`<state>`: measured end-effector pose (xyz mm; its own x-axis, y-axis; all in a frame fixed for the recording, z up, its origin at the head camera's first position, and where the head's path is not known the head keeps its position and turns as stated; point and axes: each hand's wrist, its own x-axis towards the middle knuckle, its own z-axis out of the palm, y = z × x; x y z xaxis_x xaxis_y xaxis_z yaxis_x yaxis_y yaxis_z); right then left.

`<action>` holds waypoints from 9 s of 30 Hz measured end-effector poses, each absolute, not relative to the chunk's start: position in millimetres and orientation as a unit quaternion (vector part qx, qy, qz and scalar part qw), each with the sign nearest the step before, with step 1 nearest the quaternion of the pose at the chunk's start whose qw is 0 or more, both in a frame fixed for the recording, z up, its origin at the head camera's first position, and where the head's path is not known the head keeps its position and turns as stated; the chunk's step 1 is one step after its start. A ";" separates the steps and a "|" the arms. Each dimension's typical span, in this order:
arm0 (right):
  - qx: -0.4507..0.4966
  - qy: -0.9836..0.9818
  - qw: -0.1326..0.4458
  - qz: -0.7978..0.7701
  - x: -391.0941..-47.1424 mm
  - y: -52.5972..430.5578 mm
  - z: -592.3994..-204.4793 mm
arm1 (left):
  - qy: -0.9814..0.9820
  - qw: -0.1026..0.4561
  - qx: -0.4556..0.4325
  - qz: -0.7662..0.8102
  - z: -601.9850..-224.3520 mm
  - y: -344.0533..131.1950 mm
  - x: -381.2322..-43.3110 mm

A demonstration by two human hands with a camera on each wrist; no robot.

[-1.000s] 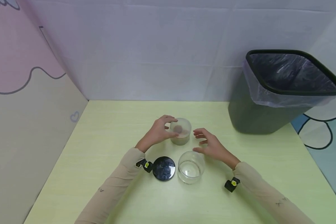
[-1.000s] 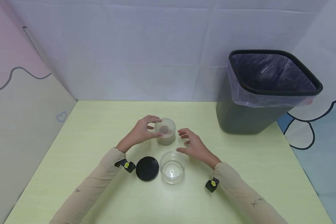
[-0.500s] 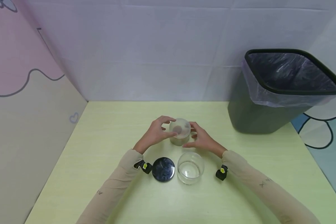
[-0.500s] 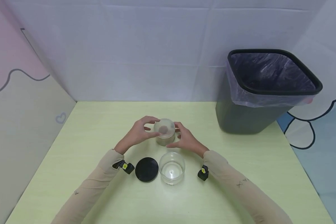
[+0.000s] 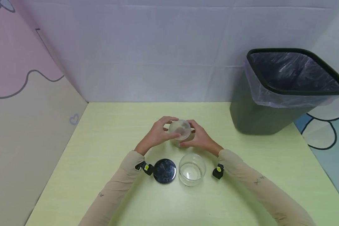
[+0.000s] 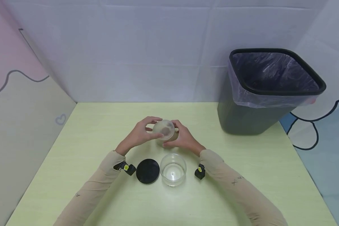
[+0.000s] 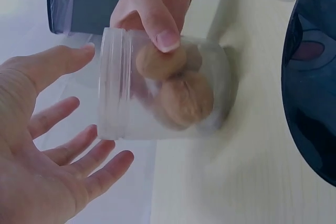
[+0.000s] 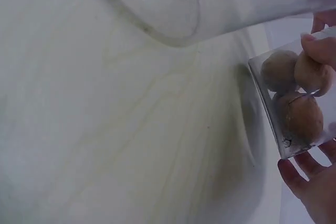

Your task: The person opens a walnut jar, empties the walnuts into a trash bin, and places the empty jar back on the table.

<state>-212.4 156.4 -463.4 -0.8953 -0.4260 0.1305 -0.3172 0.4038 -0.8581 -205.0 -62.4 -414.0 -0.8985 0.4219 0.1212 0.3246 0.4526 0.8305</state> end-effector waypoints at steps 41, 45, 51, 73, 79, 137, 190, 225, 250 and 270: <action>-0.351 0.865 -0.027 -0.358 -202.1 170.7 -416.1 | 0.823 -0.020 0.313 0.473 -417.4 -57.4 -197.3; -0.345 0.869 -0.025 -0.355 -200.0 172.5 -413.3 | 0.822 -0.020 0.313 0.476 -417.5 -55.9 -195.4; -0.331 0.878 -0.056 -0.343 -194.8 171.8 -411.2 | 0.825 -0.009 0.274 0.494 -415.8 -53.7 -191.9; -0.339 0.863 -0.069 -0.368 -187.3 170.6 -405.4 | 0.810 0.007 0.278 0.516 -402.6 -64.0 -169.4; -0.338 0.859 -0.044 -0.382 -187.6 172.1 -406.1 | 0.817 -0.015 0.338 0.466 -399.2 -70.1 -173.0; -0.329 0.865 -0.016 -0.378 -181.2 170.7 -396.7 | 0.821 -0.028 0.400 0.407 -386.3 -72.6 -167.2; -0.331 0.863 -0.036 -0.379 -178.9 168.0 -395.0 | 0.853 -0.029 0.390 0.347 -386.6 -74.8 -165.2; -0.318 0.873 -0.049 -0.367 -174.8 175.9 -392.7 | 0.868 -0.001 0.341 0.361 -382.2 -68.6 -162.5; -0.321 0.867 -0.040 -0.380 -176.6 171.2 -395.4 | 0.839 -0.046 0.400 0.366 -388.0 -65.6 -166.2; -0.331 0.857 -0.046 -0.392 -175.7 172.0 -398.9 | 0.873 -0.030 0.281 0.397 -391.9 -61.3 -164.9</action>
